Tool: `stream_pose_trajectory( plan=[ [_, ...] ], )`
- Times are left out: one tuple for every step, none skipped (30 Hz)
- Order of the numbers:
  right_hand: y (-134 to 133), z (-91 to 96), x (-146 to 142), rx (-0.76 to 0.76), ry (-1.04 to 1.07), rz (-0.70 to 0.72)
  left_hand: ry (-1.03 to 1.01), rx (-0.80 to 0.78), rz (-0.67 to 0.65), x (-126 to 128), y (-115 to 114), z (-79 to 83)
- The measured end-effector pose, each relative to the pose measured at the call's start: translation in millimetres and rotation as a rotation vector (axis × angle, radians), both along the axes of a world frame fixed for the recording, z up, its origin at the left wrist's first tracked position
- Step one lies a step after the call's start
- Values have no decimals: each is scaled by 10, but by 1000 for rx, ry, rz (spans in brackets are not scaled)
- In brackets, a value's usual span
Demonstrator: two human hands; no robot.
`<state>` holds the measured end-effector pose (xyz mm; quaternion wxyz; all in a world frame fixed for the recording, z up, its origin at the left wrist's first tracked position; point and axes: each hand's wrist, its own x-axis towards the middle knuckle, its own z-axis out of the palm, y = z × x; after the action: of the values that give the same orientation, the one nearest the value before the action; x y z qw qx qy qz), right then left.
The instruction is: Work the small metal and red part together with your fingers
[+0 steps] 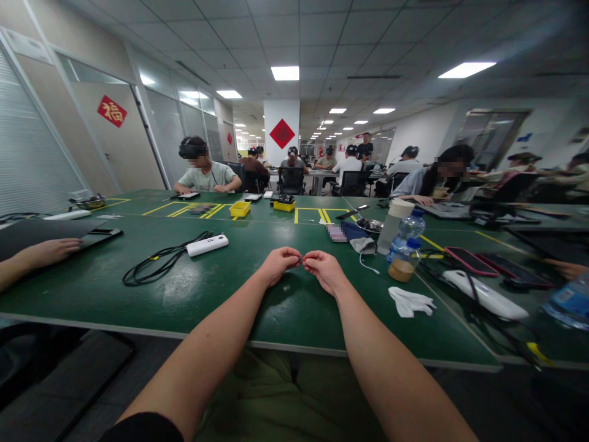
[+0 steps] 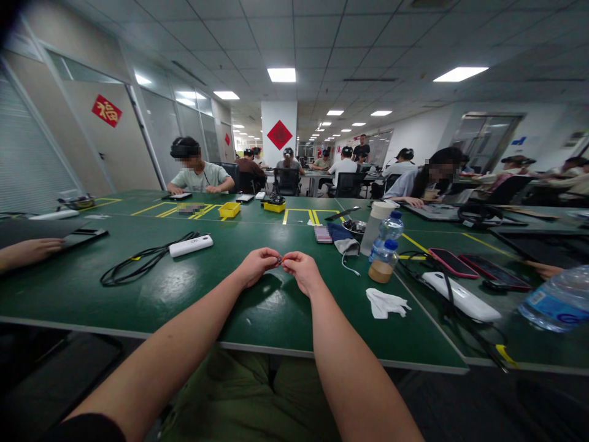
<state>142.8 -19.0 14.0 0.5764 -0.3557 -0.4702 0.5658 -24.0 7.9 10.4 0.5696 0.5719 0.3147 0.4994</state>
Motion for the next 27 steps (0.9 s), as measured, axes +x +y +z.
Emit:
stream_pose_trajectory(
  plan=[
    [0, -3, -2, 2, -9, -4, 5, 2, -1, 0, -4, 3],
    [1, -7, -4, 4, -19, -7, 10, 4, -1, 0, -6, 6],
    [2, -12, -5, 7, -28, -10, 14, 4, -1, 1, -8, 7],
    [3, -16, -6, 10, -38, -12, 18, 4, -1, 1, -8, 6],
    [4, -20, -7, 14, -47, -14, 21, 5, -2, 1, -8, 5],
    [5, -24, -8, 18, -56, -15, 25, 5, -2, 1, -7, 2],
    [5, -27, -9, 22, -65, -16, 29, 6, -2, 1, -7, -1],
    [5, -31, -11, 27, -74, -16, 33, 7, -4, 1, -7, -4],
    [5, -35, -12, 32, -85, -16, 37, 8, -5, 0, -7, -7],
    [6, -39, -13, 38, -96, -16, 42, 9, -8, -1, -8, -10],
    [9, -45, -13, 45, -108, -16, 46, 10, -11, -2, -10, -11],
    [12, -51, -13, 53, -119, -18, 51, 11, -15, -3, -12, -12],
    [17, -58, -12, 60, -131, -22, 55, 12, -18, -3, -14, -12],
    [24, -64, -11, 68, -143, -27, 59, 13, -22, -4, -16, -11],
    [30, -71, -9, 74, -154, -32, 63, 14, -25, -4, -17, -10],
    [34, -75, -6, 79, -165, -36, 66, 14, -28, -3, -16, -9],
    [37, -78, -4, 83, -176, -36, 67, 15, -30, -3, -15, -8],
    [36, -77, -3, 86, -185, -34, 68, 15, -30, -3, -13, -8],
    [31, -75, -4, 89, -195, -30, 67, 15, -28, -3, -9, -8],
    [24, -70, -6, 93, -204, -25, 65, 16, -24, -4, -6, -9],
    [15, -65, -10, 99, -215, -22, 64, 17, -19, -5, -2, -11],
    [6, -61, -16, 107, -229, -22, 63, 18, -16, -7, 1, -13],
    [-1, -58, -23, 117, -244, -25, 65, 20, -15, -9, 5, -16],
    [-5, -59, -30, 130, -263, -28, 70, 23, -17, -11, 7, -18],
    [-4, -64, -36, 145, -285, -34, 76, 27, -21, -13, 10, -21],
    [3, -72, -40, 161, -308, -39, 84, 31, -26, -15, 12, -23],
    [13, -83, -43, 177, -333, -45, 94, 35, -31, -16, 13, -24]
  ],
)
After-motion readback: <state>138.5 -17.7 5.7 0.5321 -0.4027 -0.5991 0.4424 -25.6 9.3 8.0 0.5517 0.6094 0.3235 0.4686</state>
